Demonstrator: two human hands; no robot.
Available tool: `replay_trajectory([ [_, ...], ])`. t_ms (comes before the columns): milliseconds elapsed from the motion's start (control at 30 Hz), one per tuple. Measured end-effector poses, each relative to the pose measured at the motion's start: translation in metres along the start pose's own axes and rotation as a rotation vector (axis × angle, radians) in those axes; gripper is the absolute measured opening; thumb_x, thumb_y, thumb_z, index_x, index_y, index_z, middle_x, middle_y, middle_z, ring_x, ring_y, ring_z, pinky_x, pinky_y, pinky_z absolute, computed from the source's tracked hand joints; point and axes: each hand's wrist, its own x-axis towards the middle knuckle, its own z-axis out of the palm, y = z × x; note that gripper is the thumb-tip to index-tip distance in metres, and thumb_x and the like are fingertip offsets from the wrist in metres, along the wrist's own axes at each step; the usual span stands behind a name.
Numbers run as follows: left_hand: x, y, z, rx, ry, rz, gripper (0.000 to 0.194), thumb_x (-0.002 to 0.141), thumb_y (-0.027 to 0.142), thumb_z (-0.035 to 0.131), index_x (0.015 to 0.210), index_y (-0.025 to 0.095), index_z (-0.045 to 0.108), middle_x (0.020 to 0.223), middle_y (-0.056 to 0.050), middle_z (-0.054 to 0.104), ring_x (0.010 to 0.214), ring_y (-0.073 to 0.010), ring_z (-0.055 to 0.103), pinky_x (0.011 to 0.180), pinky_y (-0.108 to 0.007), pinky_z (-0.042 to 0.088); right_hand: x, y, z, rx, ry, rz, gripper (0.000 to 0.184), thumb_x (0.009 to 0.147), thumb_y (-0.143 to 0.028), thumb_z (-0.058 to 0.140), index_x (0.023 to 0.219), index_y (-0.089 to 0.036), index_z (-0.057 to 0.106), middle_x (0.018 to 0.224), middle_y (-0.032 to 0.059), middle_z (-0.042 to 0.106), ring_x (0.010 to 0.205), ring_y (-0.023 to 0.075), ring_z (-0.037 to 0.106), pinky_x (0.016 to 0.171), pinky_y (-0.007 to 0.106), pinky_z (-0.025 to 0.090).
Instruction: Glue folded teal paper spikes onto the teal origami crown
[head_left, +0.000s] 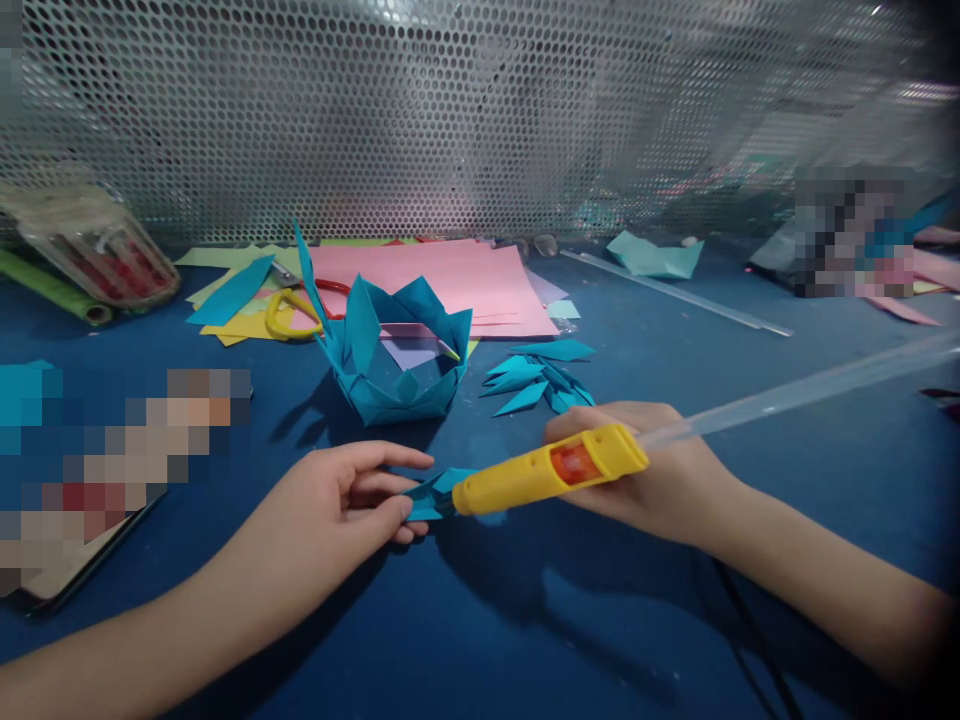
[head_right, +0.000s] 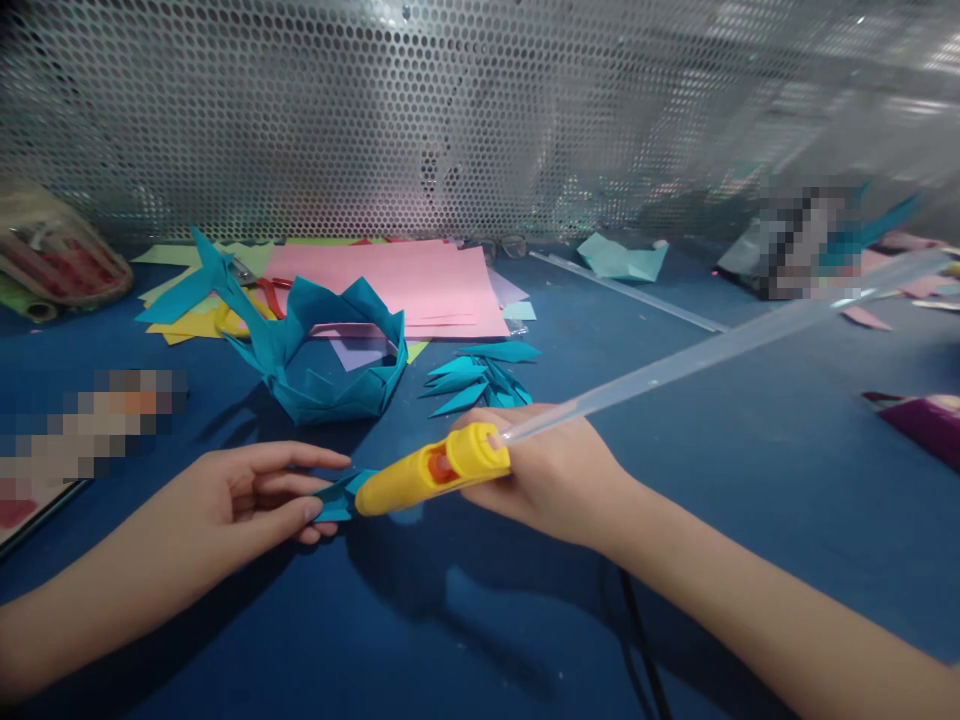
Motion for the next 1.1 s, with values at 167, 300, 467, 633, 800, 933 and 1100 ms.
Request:
replay_trajectory([
  [167, -0.002, -0.0028, 0.0004, 0.035, -0.006, 0.036, 0.027, 0.078, 0.023, 0.071, 0.105, 0.021, 0.073, 0.087, -0.001, 0.084, 0.074, -0.0185, 0.079, 0.071, -0.022, 0.063, 0.001, 0.0002, 0.0, 0.014, -0.001, -0.017, 0.006, 0.091, -0.025, 0.055, 0.091, -0.023, 0.06, 0.062, -0.0015, 0.062, 0.049, 0.0129, 0.056, 0.05, 0.024, 0.04],
  [300, -0.0073, -0.0037, 0.0012, 0.141, 0.03, 0.167, 0.027, 0.081, 0.026, 0.07, 0.108, 0.026, 0.075, 0.098, 0.001, 0.083, 0.081, -0.0184, 0.08, 0.072, -0.02, 0.063, 0.0, 0.0001, 0.0002, 0.021, -0.007, -0.01, 0.006, 0.09, -0.025, 0.055, 0.091, -0.022, 0.06, 0.063, -0.0016, 0.061, 0.05, 0.0125, 0.056, 0.051, 0.024, 0.041],
  [467, -0.008, -0.0047, 0.0005, 0.26, 0.061, 0.259, 0.029, 0.082, 0.027, 0.069, 0.11, 0.03, 0.076, 0.101, 0.002, 0.082, 0.082, -0.0176, 0.079, 0.073, -0.019, 0.063, -0.0026, 0.0018, 0.0021, 0.031, -0.022, 0.004, 0.005, 0.088, -0.023, 0.057, 0.091, -0.021, 0.06, 0.067, -0.0004, 0.065, 0.054, 0.0125, 0.059, 0.054, 0.023, 0.043],
  [633, -0.0074, -0.0015, 0.0028, 0.257, 0.09, 0.285, 0.029, 0.08, 0.029, 0.067, 0.107, 0.028, 0.077, 0.098, 0.001, 0.083, 0.08, -0.0192, 0.08, 0.071, -0.021, 0.064, -0.0021, 0.0034, 0.003, 0.038, 0.009, -0.054, 0.009, 0.094, -0.03, 0.054, 0.092, -0.023, 0.059, 0.067, -0.0015, 0.065, 0.053, 0.0115, 0.06, 0.052, 0.022, 0.041],
  [800, -0.0096, 0.0029, 0.0026, 0.205, 0.109, 0.254, 0.028, 0.077, 0.028, 0.069, 0.103, 0.024, 0.077, 0.093, -0.001, 0.083, 0.07, -0.0172, 0.079, 0.065, -0.019, 0.064, -0.0008, 0.0009, 0.0, 0.027, 0.032, -0.033, 0.017, 0.097, -0.037, 0.051, 0.092, -0.024, 0.06, 0.064, -0.0017, 0.064, 0.05, 0.0118, 0.058, 0.05, 0.023, 0.04],
  [933, -0.0083, -0.0006, 0.0008, 0.152, 0.106, 0.273, 0.025, 0.079, 0.026, 0.07, 0.103, 0.027, 0.077, 0.093, 0.001, 0.083, 0.071, -0.0156, 0.079, 0.066, -0.017, 0.063, -0.0011, -0.0012, -0.0024, 0.002, 0.014, 0.019, 0.024, 0.098, -0.044, 0.049, 0.092, -0.024, 0.061, 0.064, -0.0013, 0.065, 0.049, 0.0119, 0.057, 0.05, 0.023, 0.04],
  [1100, -0.0095, 0.0029, 0.0028, 0.213, 0.119, 0.312, 0.023, 0.078, 0.024, 0.071, 0.1, 0.027, 0.078, 0.091, 0.002, 0.083, 0.074, -0.0154, 0.08, 0.067, -0.014, 0.062, -0.0008, -0.0038, -0.0034, -0.051, 0.009, 0.025, 0.037, 0.101, -0.05, 0.04, 0.09, -0.023, 0.063, 0.062, -0.0002, 0.065, 0.048, 0.0123, 0.056, 0.05, 0.025, 0.039],
])
